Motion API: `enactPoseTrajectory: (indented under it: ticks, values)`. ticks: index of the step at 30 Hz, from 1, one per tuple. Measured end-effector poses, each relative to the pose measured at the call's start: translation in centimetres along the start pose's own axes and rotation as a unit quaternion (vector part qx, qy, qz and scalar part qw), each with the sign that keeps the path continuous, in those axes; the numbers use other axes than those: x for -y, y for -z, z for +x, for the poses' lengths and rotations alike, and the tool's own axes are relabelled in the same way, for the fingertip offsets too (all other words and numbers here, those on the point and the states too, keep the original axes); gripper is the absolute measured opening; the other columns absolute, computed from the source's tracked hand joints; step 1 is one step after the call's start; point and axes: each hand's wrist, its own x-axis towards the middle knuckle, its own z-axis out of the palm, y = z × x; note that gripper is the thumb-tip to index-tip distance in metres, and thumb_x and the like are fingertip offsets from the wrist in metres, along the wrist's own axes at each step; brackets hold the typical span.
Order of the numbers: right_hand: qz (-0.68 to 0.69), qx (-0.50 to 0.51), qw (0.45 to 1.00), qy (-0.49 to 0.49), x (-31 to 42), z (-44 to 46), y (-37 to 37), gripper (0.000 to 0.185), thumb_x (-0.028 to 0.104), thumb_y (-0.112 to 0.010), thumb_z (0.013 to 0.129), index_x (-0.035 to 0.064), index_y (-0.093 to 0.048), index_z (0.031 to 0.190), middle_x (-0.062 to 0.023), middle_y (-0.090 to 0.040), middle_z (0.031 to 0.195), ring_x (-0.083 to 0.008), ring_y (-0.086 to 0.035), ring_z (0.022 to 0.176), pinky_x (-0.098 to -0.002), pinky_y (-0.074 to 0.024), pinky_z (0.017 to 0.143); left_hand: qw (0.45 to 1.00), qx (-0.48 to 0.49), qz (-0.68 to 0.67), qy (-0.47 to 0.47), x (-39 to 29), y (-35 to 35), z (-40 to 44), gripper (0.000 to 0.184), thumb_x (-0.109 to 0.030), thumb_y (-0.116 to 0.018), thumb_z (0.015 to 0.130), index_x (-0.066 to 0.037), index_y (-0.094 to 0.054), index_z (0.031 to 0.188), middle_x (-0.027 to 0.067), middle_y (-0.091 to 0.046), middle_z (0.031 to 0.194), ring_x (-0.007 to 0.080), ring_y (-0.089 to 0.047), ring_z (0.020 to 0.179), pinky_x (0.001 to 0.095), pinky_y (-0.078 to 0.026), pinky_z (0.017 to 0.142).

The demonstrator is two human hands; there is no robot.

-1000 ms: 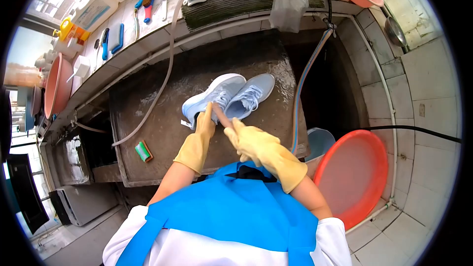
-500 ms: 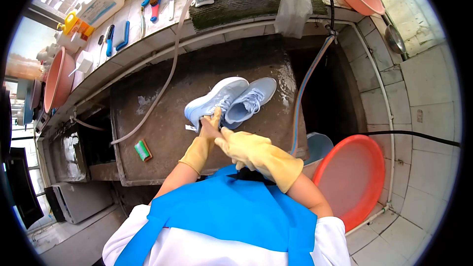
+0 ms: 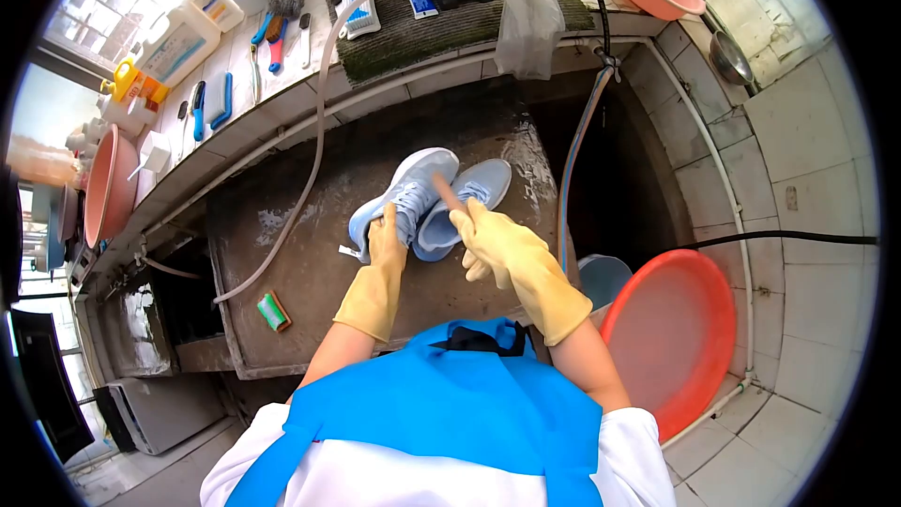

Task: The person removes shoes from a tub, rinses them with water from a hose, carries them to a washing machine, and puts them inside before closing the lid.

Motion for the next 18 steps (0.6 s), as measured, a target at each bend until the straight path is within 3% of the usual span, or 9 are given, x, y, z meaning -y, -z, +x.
enactPoseTrajectory:
  ticks: [5,6,7,9,13,18]
  values:
    - [0.062,-0.056,0.996,0.010,1.1,-1.6,0.3,0.071,0.054,-0.041,0.109,0.0125,-0.026,0.164,-0.0123,-0.073,0.090,-0.0225,-0.075,0.075,-0.0345,-0.0587,0.070,0.981,-0.067,-0.173,0.065,-1.6,-0.9,1.8,0.085,-0.065,-0.045,0.102,0.008,-0.051,0.145,0.0198,-0.062,0.141,0.0301,-0.062,0.126,0.0399,-0.047,0.105]
    - [0.064,-0.056,0.996,0.010,1.1,-1.9,0.4,0.071,0.054,-0.041,0.109,0.0125,-0.026,0.164,-0.0123,-0.073,0.090,-0.0225,-0.075,0.075,-0.0345,-0.0587,0.070,0.987,-0.051,-0.137,0.073,-4.4,-0.5,0.1,0.086,-0.067,-0.040,0.102,0.007,-0.054,0.144,0.0171,-0.063,0.140,0.0289,-0.062,0.126,0.0391,-0.048,0.105]
    - [0.058,-0.047,0.997,0.022,1.1,-2.2,0.6,0.070,0.054,-0.042,0.109,0.0131,-0.027,0.164,-0.0116,-0.073,0.089,-0.0216,-0.074,0.074,-0.0335,-0.0580,0.069,0.987,-0.051,-0.135,0.072,-2.9,-0.7,2.6,0.086,-0.067,-0.040,0.102,0.007,-0.054,0.144,0.0171,-0.063,0.140,0.0289,-0.062,0.126,0.0391,-0.048,0.105]
    - [0.055,-0.038,0.997,0.035,1.2,-2.8,0.6,0.069,0.054,-0.042,0.109,0.0136,-0.029,0.163,-0.0109,-0.072,0.088,-0.0208,-0.074,0.074,-0.0326,-0.0573,0.068,0.963,0.000,-0.234,0.137,-0.3,-0.7,7.9,0.083,-0.064,-0.039,0.103,0.007,-0.055,0.142,0.0163,-0.065,0.137,0.0293,-0.064,0.122,0.0399,-0.049,0.104]
    - [0.082,-0.035,0.993,0.071,0.8,-3.3,0.5,0.065,0.053,-0.043,0.109,0.0163,-0.034,0.161,-0.0097,-0.071,0.086,-0.0197,-0.072,0.071,-0.0316,-0.0569,0.067,0.908,0.056,-0.369,0.189,-5.9,-1.3,8.4,0.071,-0.057,-0.040,0.104,0.003,-0.059,0.138,0.0146,-0.066,0.135,0.0298,-0.065,0.121,0.0430,-0.051,0.102]
    - [0.070,0.006,0.993,0.096,0.6,-3.4,0.0,0.059,0.051,-0.044,0.109,0.0179,-0.039,0.158,-0.0113,-0.071,0.089,-0.0207,-0.073,0.072,-0.0324,-0.0574,0.067,0.867,0.048,-0.443,0.223,-7.5,-0.3,9.8,0.058,-0.048,-0.042,0.104,-0.002,-0.064,0.133,0.0124,-0.068,0.133,0.0303,-0.066,0.120,0.0470,-0.053,0.100]
